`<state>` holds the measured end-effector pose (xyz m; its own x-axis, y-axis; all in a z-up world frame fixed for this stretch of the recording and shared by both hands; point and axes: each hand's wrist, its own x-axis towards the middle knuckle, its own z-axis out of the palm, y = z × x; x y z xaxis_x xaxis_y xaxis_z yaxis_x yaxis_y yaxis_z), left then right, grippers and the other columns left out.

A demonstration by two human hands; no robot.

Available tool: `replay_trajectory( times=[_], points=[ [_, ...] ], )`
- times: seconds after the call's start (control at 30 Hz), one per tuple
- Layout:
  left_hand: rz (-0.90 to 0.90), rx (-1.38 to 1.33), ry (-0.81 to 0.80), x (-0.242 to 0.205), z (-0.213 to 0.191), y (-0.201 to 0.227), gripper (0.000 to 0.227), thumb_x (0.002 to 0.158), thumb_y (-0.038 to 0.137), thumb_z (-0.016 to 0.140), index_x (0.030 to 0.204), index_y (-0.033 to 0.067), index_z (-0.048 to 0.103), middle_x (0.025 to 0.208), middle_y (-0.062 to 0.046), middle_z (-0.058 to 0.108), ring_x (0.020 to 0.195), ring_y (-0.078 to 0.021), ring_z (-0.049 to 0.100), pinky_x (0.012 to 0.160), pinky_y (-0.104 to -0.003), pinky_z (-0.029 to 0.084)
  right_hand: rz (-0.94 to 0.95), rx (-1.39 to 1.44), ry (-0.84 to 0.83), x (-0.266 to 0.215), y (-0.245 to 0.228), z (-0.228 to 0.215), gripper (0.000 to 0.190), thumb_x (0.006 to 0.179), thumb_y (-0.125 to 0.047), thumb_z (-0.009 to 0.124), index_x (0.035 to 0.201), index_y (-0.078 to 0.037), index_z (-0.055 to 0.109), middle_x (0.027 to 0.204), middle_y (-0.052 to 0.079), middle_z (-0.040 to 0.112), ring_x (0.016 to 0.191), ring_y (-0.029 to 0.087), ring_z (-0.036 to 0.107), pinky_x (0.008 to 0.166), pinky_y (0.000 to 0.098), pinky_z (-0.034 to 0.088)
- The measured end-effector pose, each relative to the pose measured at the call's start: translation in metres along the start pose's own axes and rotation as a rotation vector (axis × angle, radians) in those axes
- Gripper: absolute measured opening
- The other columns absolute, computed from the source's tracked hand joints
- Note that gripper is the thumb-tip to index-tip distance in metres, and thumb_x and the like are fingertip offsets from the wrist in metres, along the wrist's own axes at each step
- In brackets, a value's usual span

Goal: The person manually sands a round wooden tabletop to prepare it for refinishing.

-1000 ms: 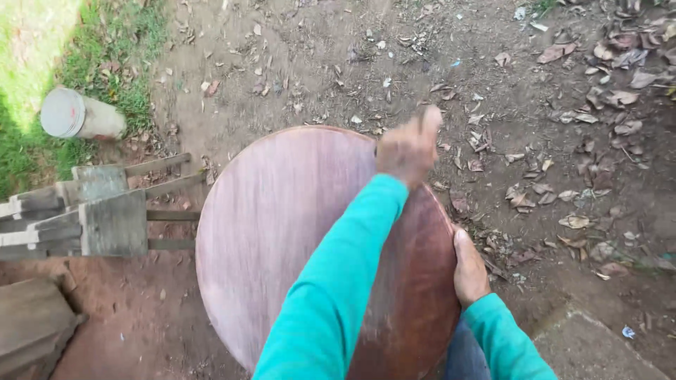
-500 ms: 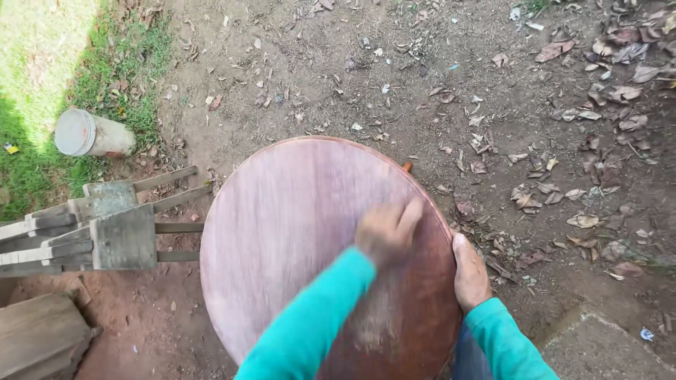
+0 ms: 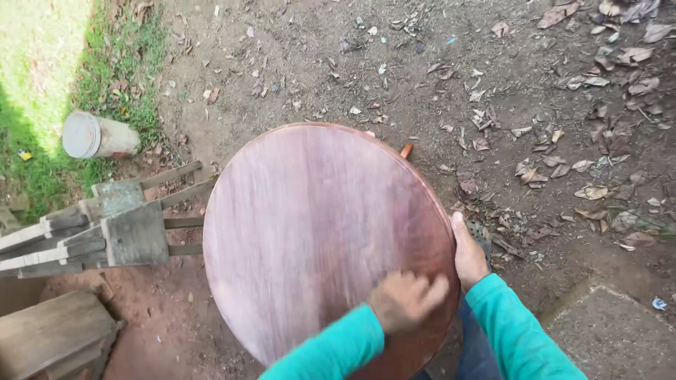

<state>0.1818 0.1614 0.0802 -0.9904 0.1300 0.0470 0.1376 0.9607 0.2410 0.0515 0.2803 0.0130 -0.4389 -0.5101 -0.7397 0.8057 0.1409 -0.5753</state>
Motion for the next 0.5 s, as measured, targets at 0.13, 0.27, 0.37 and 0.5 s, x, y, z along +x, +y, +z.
replay_trajectory(
  times=[0.13,0.27,0.37,0.5],
  points=[
    [-0.289,0.081,0.286,0.107,0.001,-0.095,0.037,0.095,0.011,0.056,0.132,0.0093,0.062,0.079,-0.010,0.062,0.065,-0.0300,0.062,0.056,-0.049,0.048,0.212,0.242,-0.054,-0.003,0.023,-0.012,0.066,0.101,-0.058,0.037,0.138,-0.008,0.062,0.137,0.005,0.068,0.122,0.020,0.064,0.109,0.0348,0.044],
    [-0.341,0.056,0.450,0.115,-0.007,-0.090,0.030,0.101,0.015,0.056,0.131,0.0088,0.057,0.092,-0.013,0.065,0.074,-0.0330,0.063,0.063,-0.048,0.050,0.167,0.308,-0.095,0.003,0.041,-0.020,0.067,0.102,-0.058,0.038,0.140,-0.007,0.060,0.138,0.008,0.066,0.120,0.021,0.063,0.108,0.0372,0.045],
    [-0.348,-0.005,0.388,0.060,-0.001,-0.030,0.037,0.090,0.013,0.058,0.126,0.0037,0.061,0.078,-0.013,0.062,0.062,-0.0318,0.060,0.053,-0.048,0.045,0.125,0.314,-0.110,0.021,0.054,-0.026,0.068,0.104,-0.057,0.041,0.141,-0.003,0.061,0.138,0.011,0.065,0.120,0.022,0.062,0.108,0.0378,0.044],
    [0.091,-0.016,0.047,0.032,0.004,0.002,0.023,0.091,0.022,0.058,0.110,0.0098,0.062,0.074,-0.007,0.056,0.064,-0.0243,0.060,0.052,-0.044,0.044,0.265,0.458,-0.191,0.011,0.053,-0.022,0.071,0.102,-0.060,0.040,0.137,-0.002,0.063,0.131,0.015,0.068,0.111,0.027,0.066,0.103,0.0418,0.049]
  ],
)
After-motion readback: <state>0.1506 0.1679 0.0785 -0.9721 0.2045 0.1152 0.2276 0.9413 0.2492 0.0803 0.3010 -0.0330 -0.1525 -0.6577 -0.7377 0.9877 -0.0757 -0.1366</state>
